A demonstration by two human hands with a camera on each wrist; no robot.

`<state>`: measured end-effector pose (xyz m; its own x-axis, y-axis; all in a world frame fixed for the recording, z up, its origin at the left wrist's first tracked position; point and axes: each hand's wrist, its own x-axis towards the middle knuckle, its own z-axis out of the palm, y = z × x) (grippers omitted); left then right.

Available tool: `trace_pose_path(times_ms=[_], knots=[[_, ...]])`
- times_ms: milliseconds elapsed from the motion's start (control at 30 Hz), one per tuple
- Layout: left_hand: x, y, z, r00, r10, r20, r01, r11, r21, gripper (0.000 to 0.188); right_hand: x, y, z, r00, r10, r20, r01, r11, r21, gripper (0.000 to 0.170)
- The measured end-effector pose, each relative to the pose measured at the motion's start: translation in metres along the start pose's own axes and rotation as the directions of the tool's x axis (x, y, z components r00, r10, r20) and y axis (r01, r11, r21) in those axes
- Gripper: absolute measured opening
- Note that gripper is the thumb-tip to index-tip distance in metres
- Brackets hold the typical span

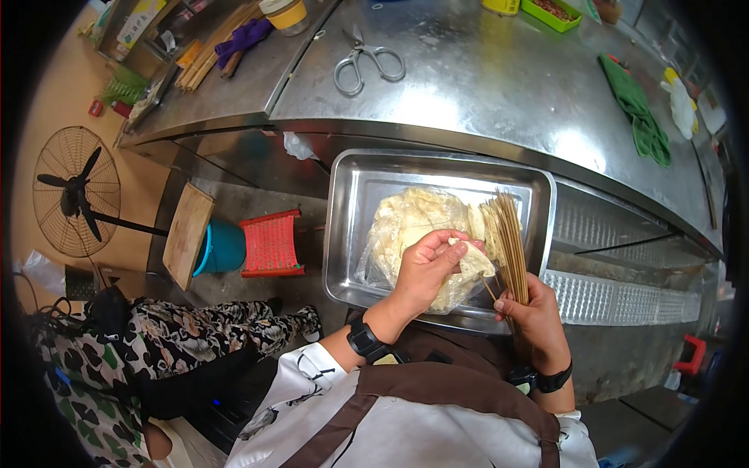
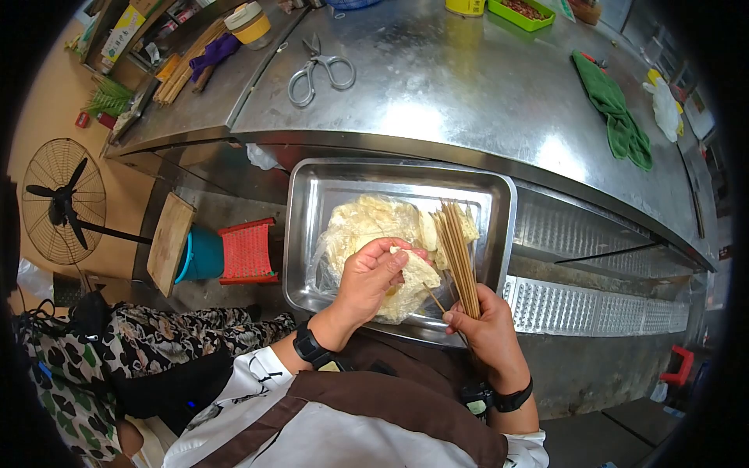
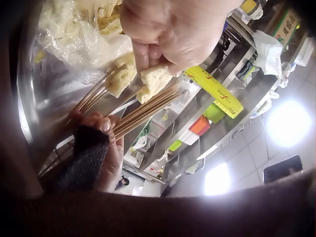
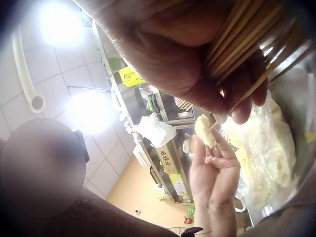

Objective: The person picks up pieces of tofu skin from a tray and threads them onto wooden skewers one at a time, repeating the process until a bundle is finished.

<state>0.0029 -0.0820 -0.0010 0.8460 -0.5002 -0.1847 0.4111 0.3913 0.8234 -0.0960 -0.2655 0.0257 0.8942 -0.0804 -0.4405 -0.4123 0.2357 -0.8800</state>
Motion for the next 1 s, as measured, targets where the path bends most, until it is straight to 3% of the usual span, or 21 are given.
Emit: trace_pose_path(times_ms=[267,367,433,467,533,567,633,700,767,867,900,967,1000], knots=[[0.000,0.000,0.003,1.000,0.011,-0.029,-0.009,0.997,0.073,0.020,-0.001,0.002,-0.002,1.000,-0.006,-0.006,0.006,1.000,-0.011,0.017],[0.002,0.000,0.004,0.998,0.009,-0.055,-0.003,0.994,0.110,0.018,-0.003,0.008,-0.003,0.994,-0.100,-0.046,0.095,0.990,-0.100,0.014],[0.002,-0.003,0.002,0.997,0.006,-0.077,0.005,0.990,0.142,0.017,-0.005,0.012,-0.006,0.940,-0.341,-0.016,0.330,0.918,-0.222,0.011],[0.003,-0.007,-0.001,0.997,0.001,-0.082,0.014,0.985,0.172,0.020,-0.008,0.009,-0.008,0.941,-0.339,-0.013,0.328,0.918,-0.222,0.011],[0.004,-0.010,-0.002,0.996,-0.010,-0.089,0.028,0.979,0.200,0.022,-0.018,-0.003,-0.012,0.998,0.006,0.059,-0.007,1.000,0.010,0.010],[0.006,-0.009,-0.002,0.996,-0.012,-0.091,0.037,0.959,0.281,0.026,-0.019,-0.006,-0.013,0.998,0.011,0.057,-0.012,1.000,0.010,0.010],[0.008,-0.009,-0.002,0.996,-0.016,-0.093,0.048,0.932,0.359,0.030,-0.019,-0.010,-0.015,0.953,0.128,0.276,-0.156,0.985,0.080,0.008],[0.009,-0.008,-0.007,0.985,0.128,-0.115,-0.056,0.870,0.489,0.036,-0.016,-0.004,-0.010,0.967,0.107,0.229,-0.140,0.981,0.134,0.011],[0.006,0.003,-0.016,0.977,0.146,-0.154,-0.041,0.843,0.536,0.033,-0.013,0.000,-0.009,0.986,-0.053,0.160,0.038,0.995,0.097,0.014],[-0.004,0.013,-0.039,0.937,0.313,-0.157,-0.082,0.631,0.772,0.018,-0.011,0.010,-0.021,0.979,-0.114,0.168,0.108,0.993,0.046,0.016],[-0.009,0.018,-0.038,0.939,0.309,-0.153,-0.080,0.629,0.773,0.018,-0.012,0.009,-0.022,0.980,-0.114,0.163,0.107,0.993,0.051,0.016],[-0.021,0.029,-0.031,0.987,0.156,-0.038,-0.033,0.429,0.903,0.012,-0.014,0.007,-0.021,0.987,-0.050,0.155,0.051,0.999,0.002,0.015],[-0.023,0.023,-0.030,0.980,0.196,0.039,-0.102,0.323,0.941,0.012,-0.015,0.008,-0.021,0.986,-0.051,0.158,0.051,0.999,0.005,0.015]])
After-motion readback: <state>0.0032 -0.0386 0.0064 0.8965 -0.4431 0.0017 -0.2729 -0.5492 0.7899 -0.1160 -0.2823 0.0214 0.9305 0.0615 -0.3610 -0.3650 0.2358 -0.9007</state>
